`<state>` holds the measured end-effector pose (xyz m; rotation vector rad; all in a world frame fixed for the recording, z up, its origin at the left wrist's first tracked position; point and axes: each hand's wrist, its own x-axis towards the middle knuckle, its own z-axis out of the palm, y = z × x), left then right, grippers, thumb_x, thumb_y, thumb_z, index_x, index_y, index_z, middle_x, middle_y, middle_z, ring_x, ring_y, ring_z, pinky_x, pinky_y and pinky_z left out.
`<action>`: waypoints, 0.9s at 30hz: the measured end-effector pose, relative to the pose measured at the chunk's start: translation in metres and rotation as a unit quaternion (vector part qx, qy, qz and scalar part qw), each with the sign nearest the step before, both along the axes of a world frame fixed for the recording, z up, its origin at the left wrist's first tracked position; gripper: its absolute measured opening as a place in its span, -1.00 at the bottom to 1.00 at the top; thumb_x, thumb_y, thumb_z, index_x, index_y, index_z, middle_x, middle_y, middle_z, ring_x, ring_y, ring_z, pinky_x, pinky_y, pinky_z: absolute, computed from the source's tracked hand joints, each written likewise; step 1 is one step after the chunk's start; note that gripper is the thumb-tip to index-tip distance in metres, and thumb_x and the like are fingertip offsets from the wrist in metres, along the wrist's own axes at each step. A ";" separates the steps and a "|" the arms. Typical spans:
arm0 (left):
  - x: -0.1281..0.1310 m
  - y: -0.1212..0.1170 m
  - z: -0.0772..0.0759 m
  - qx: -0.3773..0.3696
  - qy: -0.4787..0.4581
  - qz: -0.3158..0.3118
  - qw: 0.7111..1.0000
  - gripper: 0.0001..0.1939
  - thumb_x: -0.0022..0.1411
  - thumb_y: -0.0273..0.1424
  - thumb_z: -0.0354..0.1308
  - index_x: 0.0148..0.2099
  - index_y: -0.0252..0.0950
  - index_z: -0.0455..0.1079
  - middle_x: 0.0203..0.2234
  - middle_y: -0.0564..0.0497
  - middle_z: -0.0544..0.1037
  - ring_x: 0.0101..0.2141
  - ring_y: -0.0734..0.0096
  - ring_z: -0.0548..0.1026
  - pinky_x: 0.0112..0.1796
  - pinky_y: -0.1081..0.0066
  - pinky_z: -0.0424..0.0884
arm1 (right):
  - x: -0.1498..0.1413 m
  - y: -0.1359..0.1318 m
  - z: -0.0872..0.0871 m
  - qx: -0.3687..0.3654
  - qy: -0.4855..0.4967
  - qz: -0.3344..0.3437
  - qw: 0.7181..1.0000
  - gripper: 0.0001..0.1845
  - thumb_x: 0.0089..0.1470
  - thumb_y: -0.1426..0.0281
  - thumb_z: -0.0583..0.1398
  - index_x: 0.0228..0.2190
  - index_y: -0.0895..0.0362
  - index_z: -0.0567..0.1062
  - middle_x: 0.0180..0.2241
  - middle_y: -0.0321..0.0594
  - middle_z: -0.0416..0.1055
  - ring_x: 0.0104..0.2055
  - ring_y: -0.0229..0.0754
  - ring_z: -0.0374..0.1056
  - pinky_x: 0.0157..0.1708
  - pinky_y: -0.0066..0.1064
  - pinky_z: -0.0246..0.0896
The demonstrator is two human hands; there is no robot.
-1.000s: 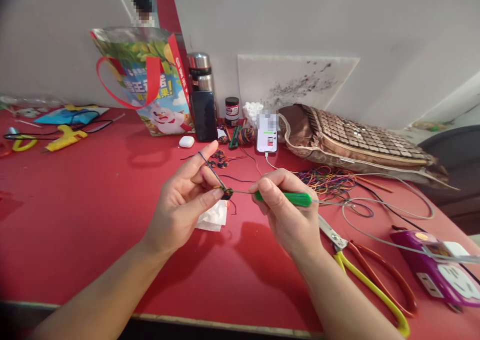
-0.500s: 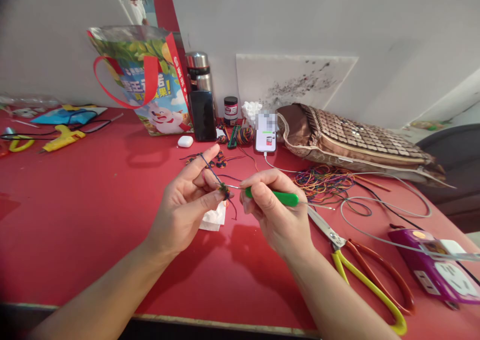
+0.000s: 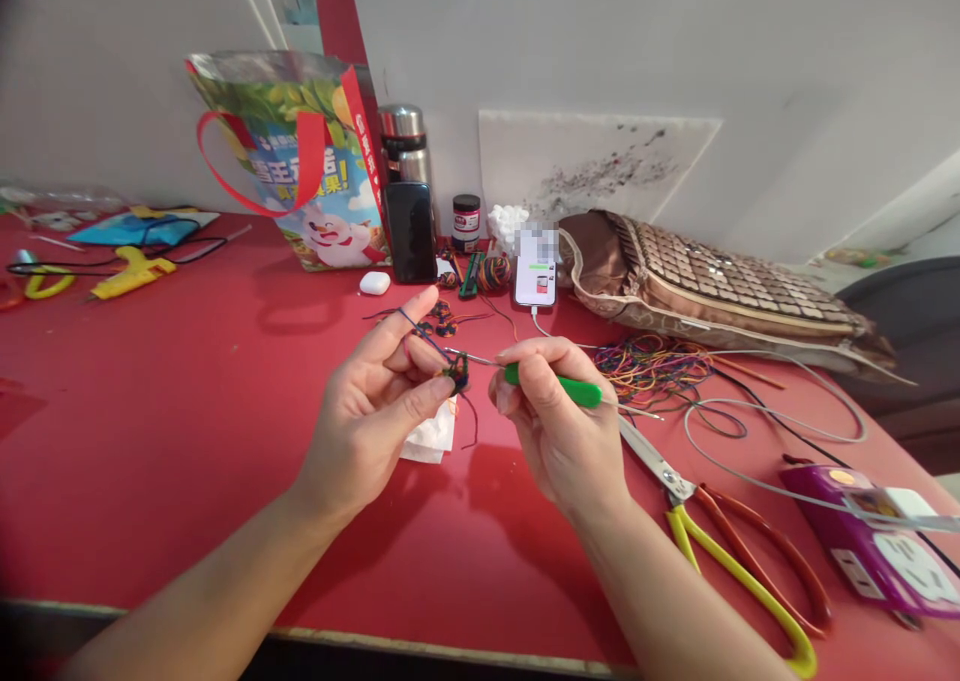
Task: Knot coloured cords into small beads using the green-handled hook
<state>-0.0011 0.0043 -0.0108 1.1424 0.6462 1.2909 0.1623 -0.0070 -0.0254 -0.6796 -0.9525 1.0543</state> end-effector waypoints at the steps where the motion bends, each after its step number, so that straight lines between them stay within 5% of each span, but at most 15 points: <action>1: 0.000 0.000 0.000 0.002 0.001 0.000 1.000 -0.31 0.29 -0.42 0.41 0.43 -0.17 0.42 -0.41 0.12 0.53 -0.38 0.49 0.46 -0.23 0.43 0.46 | 0.001 0.000 0.000 0.000 -0.001 0.003 1.000 -0.76 0.13 0.13 0.50 -0.36 0.03 0.71 -0.63 -0.39 0.39 -0.56 -0.32 0.30 -0.47 -0.45 0.26; 8: -0.002 -0.001 0.005 0.012 0.022 0.000 1.000 -0.28 0.30 -0.42 0.40 0.46 -0.10 0.37 -0.39 0.10 0.51 -0.41 0.47 0.41 -0.43 0.48 0.35 | 0.006 0.000 0.000 -0.010 -0.025 0.004 1.000 -0.74 0.09 0.13 0.51 -0.40 0.03 0.70 -0.65 -0.39 0.36 -0.57 -0.28 0.29 -0.49 -0.40 0.24; 15: -0.003 -0.003 0.007 0.043 0.052 -0.006 0.998 -0.48 0.32 -0.45 0.38 0.30 -0.08 0.56 -0.41 0.07 0.48 -0.40 0.43 0.38 -0.33 0.38 0.41 | 0.013 0.003 0.003 -0.005 -0.040 0.029 0.999 -0.69 0.09 0.12 0.51 -0.46 0.07 0.67 -0.68 -0.39 0.32 -0.62 -0.31 0.20 -0.53 -0.39 0.22; 27: -0.004 -0.005 0.008 0.065 0.068 -0.031 0.995 -0.42 0.35 -0.52 0.32 0.36 -0.07 0.50 -0.41 0.08 0.44 -0.43 0.45 0.32 -0.39 0.38 0.33 | 0.018 0.002 0.012 -0.004 -0.061 -0.001 0.998 -0.63 0.02 0.13 0.54 -0.56 0.12 0.64 -0.61 -0.28 0.47 -0.66 -0.36 0.14 -0.67 -0.44 0.05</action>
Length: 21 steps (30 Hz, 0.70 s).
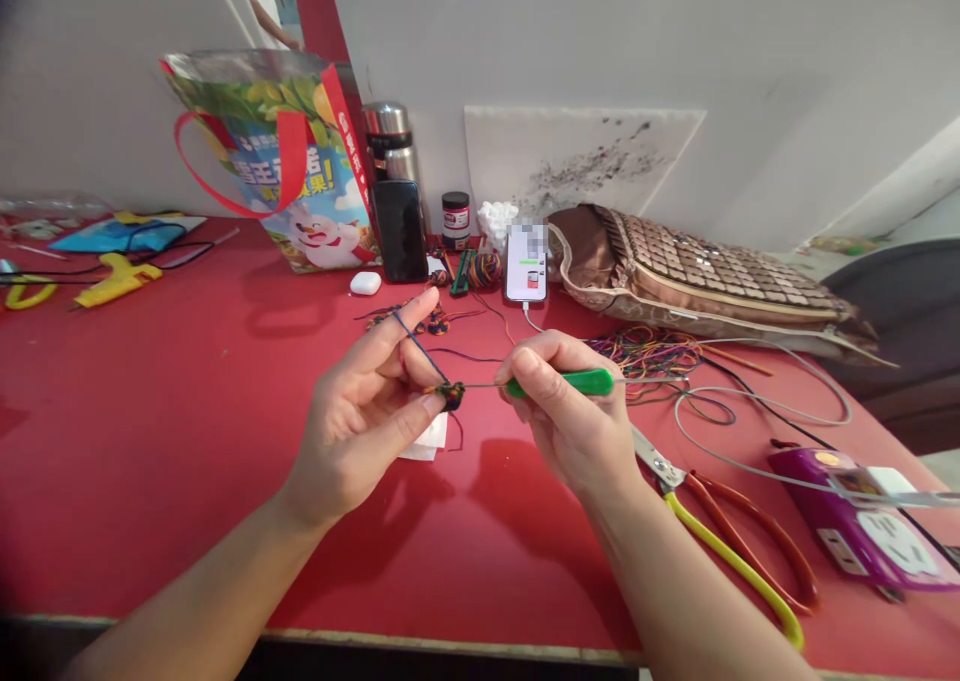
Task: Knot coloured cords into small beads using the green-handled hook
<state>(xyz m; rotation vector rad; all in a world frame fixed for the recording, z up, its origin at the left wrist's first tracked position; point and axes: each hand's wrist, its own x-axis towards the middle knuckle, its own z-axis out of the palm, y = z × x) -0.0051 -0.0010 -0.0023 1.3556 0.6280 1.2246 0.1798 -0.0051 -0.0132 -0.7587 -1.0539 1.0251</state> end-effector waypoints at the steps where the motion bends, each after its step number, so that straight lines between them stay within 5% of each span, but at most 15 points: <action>1: 0.000 0.000 -0.001 0.004 0.002 0.002 1.000 -0.42 0.35 -0.52 0.32 0.37 -0.07 0.49 -0.41 0.08 0.44 -0.42 0.45 0.33 -0.40 0.38 0.33 | 0.000 0.000 0.000 -0.001 -0.008 -0.006 1.000 -0.62 0.01 0.12 0.54 -0.56 0.11 0.64 -0.60 -0.27 0.48 -0.66 -0.36 0.14 -0.68 -0.44 0.07; 12: 0.001 -0.002 -0.003 0.068 0.037 0.048 0.996 -0.45 0.39 -0.48 0.30 0.38 -0.11 0.48 -0.39 0.06 0.45 -0.40 0.41 0.39 -0.37 0.35 0.37 | 0.005 -0.007 -0.008 0.064 -0.116 -0.070 0.989 -0.71 0.22 0.15 0.44 -0.45 0.04 0.68 -0.58 -0.28 0.49 -0.56 -0.24 0.30 -0.55 -0.36 0.20; 17: 0.004 0.000 -0.003 -0.039 -0.032 0.038 0.998 -0.25 0.30 -0.42 0.43 0.47 -0.11 0.34 -0.42 0.12 0.47 -0.41 0.46 0.42 -0.37 0.43 0.39 | -0.002 -0.015 -0.007 0.194 -0.227 -0.075 0.952 -0.94 0.29 0.36 0.38 -0.23 0.00 0.72 -0.46 -0.25 0.59 -0.46 -0.18 0.45 -0.44 -0.31 0.36; 21: 0.004 0.004 -0.006 -0.135 -0.119 0.002 0.984 -0.08 0.20 -0.41 0.52 0.52 -0.17 0.24 -0.39 0.14 0.51 -0.33 0.48 0.50 -0.25 0.48 0.47 | -0.005 -0.015 -0.004 0.282 -0.303 -0.073 0.907 -0.76 0.25 0.45 0.40 -0.06 0.00 0.70 -0.35 -0.19 0.64 -0.39 -0.13 0.54 -0.41 -0.30 0.45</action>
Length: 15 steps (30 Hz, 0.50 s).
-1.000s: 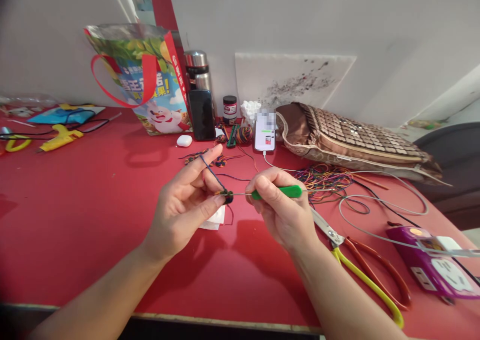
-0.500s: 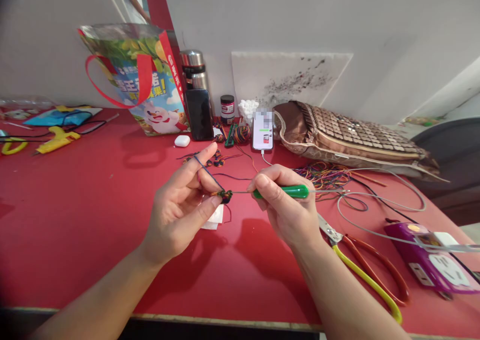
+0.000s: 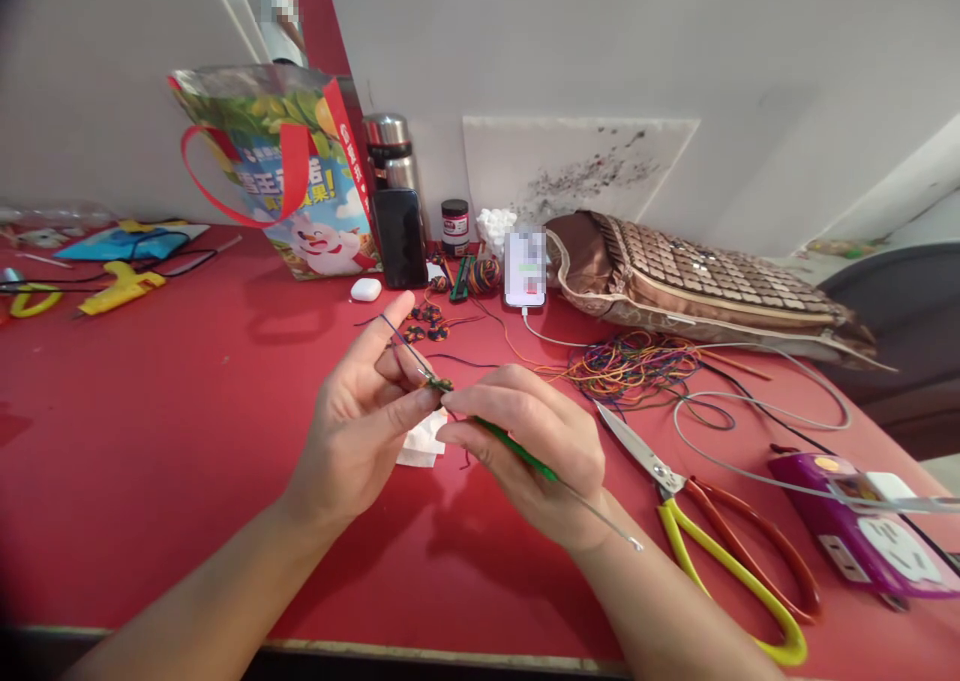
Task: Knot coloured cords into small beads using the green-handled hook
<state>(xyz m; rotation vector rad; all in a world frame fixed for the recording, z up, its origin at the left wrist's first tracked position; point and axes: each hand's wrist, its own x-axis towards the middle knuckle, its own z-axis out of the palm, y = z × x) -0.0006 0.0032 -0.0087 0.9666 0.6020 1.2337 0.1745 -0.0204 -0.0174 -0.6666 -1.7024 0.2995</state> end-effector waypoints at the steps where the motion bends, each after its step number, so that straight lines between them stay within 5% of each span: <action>1: 0.000 0.001 0.000 -0.018 -0.012 -0.006 1.000 -0.06 0.17 -0.42 0.53 0.51 -0.18 0.24 -0.39 0.14 0.51 -0.33 0.49 0.51 -0.23 0.48 0.48 | 0.000 0.000 0.000 0.012 -0.014 -0.004 1.000 -0.74 0.24 0.46 0.41 -0.04 0.00 0.69 -0.35 -0.19 0.64 -0.38 -0.13 0.55 -0.41 -0.30 0.46; 7: 0.000 -0.002 0.002 -0.046 -0.020 -0.037 0.998 -0.02 0.11 -0.42 0.57 0.51 -0.23 0.26 -0.41 0.15 0.53 -0.35 0.53 0.51 -0.23 0.52 0.47 | 0.000 0.002 -0.005 0.073 -0.073 -0.047 0.994 -0.71 0.31 0.47 0.34 0.04 0.01 0.61 -0.31 -0.18 0.62 -0.35 -0.13 0.55 -0.40 -0.31 0.49; 11: 0.003 -0.006 0.002 -0.011 -0.016 -0.011 1.000 -0.04 0.22 -0.43 0.50 0.55 -0.24 0.18 -0.43 0.16 0.51 -0.36 0.53 0.49 -0.25 0.52 0.46 | -0.006 0.003 -0.008 0.153 -0.126 -0.115 0.973 -0.74 0.35 0.51 0.28 0.04 0.12 0.57 -0.31 -0.11 0.61 -0.38 -0.13 0.49 -0.42 -0.28 0.47; 15: 0.003 -0.007 0.003 0.047 0.015 0.011 0.999 -0.10 0.30 -0.41 0.45 0.56 -0.17 0.16 -0.43 0.14 0.49 -0.38 0.52 0.44 -0.27 0.49 0.45 | -0.010 0.001 -0.009 0.148 -0.136 -0.132 0.971 -0.76 0.36 0.50 0.25 0.04 0.14 0.54 -0.31 -0.10 0.59 -0.39 -0.14 0.46 -0.44 -0.29 0.43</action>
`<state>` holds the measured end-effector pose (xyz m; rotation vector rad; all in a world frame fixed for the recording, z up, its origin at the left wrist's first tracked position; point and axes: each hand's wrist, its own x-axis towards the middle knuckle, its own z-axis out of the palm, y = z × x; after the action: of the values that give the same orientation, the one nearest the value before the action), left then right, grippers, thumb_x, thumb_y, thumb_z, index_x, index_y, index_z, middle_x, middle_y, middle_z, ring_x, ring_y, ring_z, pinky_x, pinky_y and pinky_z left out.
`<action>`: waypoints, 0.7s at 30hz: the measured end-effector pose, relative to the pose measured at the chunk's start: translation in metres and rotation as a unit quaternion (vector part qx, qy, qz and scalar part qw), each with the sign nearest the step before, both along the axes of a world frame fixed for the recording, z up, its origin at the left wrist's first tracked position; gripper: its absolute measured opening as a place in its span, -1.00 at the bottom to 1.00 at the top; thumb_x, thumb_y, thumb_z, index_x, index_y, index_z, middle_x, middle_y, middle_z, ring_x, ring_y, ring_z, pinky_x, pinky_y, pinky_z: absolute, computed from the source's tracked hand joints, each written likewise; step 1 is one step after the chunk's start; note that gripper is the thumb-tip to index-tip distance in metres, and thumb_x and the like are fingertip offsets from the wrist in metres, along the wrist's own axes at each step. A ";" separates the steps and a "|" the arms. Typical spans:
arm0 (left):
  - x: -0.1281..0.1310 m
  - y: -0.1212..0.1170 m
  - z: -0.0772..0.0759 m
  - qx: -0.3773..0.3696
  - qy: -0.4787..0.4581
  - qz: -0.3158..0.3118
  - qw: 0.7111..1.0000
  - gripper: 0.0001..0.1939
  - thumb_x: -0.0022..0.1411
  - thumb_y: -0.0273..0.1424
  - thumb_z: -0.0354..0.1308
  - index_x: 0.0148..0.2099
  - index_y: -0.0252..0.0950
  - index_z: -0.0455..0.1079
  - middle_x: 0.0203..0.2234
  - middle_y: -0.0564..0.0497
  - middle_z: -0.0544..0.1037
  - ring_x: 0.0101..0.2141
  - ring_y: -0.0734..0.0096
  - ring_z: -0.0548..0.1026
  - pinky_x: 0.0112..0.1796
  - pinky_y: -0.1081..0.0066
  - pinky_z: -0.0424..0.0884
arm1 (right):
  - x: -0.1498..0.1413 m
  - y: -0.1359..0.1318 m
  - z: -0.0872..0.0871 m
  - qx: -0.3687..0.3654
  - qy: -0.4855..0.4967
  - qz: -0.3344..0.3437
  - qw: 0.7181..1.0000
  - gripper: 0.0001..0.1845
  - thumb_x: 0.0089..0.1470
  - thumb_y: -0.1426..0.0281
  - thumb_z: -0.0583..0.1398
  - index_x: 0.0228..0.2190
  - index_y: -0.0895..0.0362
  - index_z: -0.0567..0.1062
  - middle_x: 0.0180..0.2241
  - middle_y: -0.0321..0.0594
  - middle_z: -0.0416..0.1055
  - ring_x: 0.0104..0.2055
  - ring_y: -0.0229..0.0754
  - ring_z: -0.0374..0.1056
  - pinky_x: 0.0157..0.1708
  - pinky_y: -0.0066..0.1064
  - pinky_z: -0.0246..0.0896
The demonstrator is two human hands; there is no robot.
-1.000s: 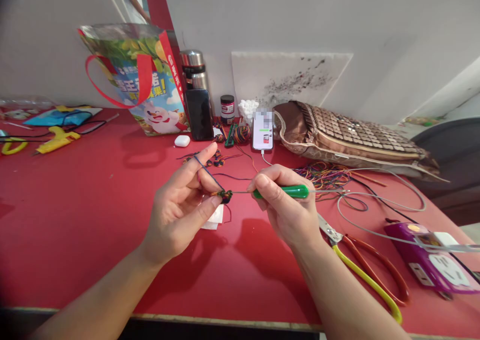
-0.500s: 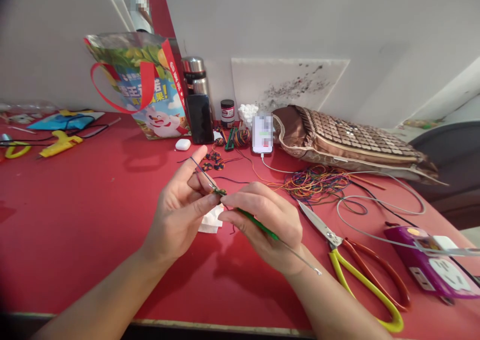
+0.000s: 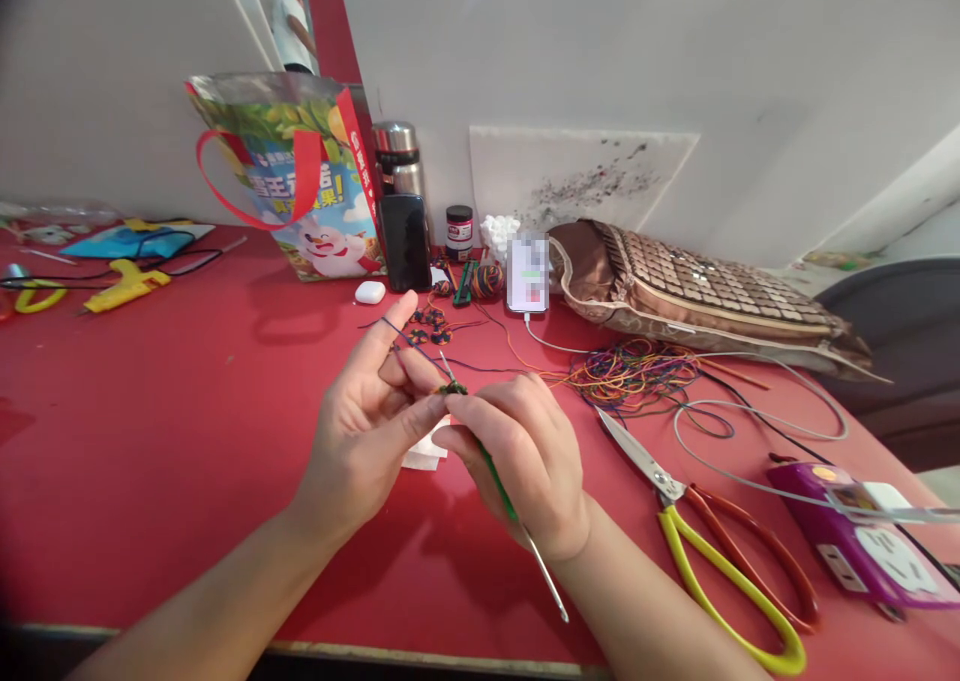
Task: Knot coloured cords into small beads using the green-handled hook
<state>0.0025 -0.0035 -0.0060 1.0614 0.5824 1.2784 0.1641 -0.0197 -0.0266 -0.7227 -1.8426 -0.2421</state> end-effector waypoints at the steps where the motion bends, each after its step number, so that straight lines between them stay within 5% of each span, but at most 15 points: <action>1: -0.001 0.000 0.000 0.016 0.015 0.003 1.000 -0.13 0.31 -0.41 0.44 0.56 -0.15 0.18 -0.42 0.13 0.49 -0.39 0.50 0.43 -0.28 0.48 0.45 | -0.001 -0.002 0.000 -0.013 0.013 0.003 1.000 -0.75 0.36 0.50 0.26 0.05 0.13 0.53 -0.31 -0.11 0.58 -0.39 -0.14 0.46 -0.44 -0.29 0.42; 7: -0.007 0.003 0.002 0.092 0.083 0.014 0.992 -0.32 0.37 -0.40 0.37 0.46 -0.02 0.35 -0.43 0.10 0.46 -0.42 0.46 0.36 -0.35 0.43 0.38 | -0.001 -0.011 0.003 -0.129 0.147 0.061 0.979 -0.79 0.29 0.54 0.31 -0.07 0.07 0.60 -0.40 -0.24 0.53 -0.40 -0.15 0.46 -0.41 -0.30 0.37; 14: -0.009 0.005 0.004 0.090 0.097 -0.001 0.991 -0.35 0.36 -0.42 0.37 0.43 0.03 0.40 -0.45 0.11 0.40 -0.46 0.47 0.28 -0.40 0.43 0.33 | 0.013 -0.010 0.011 -0.231 0.211 0.074 0.947 -0.87 0.33 0.46 0.31 -0.30 0.06 0.64 -0.48 -0.29 0.46 -0.47 -0.25 0.31 -0.46 -0.35 0.20; 21: -0.012 0.008 -0.001 0.032 0.071 -0.037 0.996 -0.27 0.32 -0.43 0.41 0.47 0.03 0.36 -0.42 0.11 0.45 -0.43 0.50 0.34 -0.42 0.48 0.35 | 0.022 -0.001 0.010 -0.347 0.358 0.151 0.854 -0.77 0.23 0.21 0.43 -0.41 0.06 0.69 -0.54 -0.26 0.44 -0.48 -0.23 0.27 -0.51 -0.36 0.10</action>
<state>-0.0096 0.0046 -0.0065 1.2225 0.6072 1.1699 0.1856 -0.0208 -0.0164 -0.8350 -1.2486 0.8474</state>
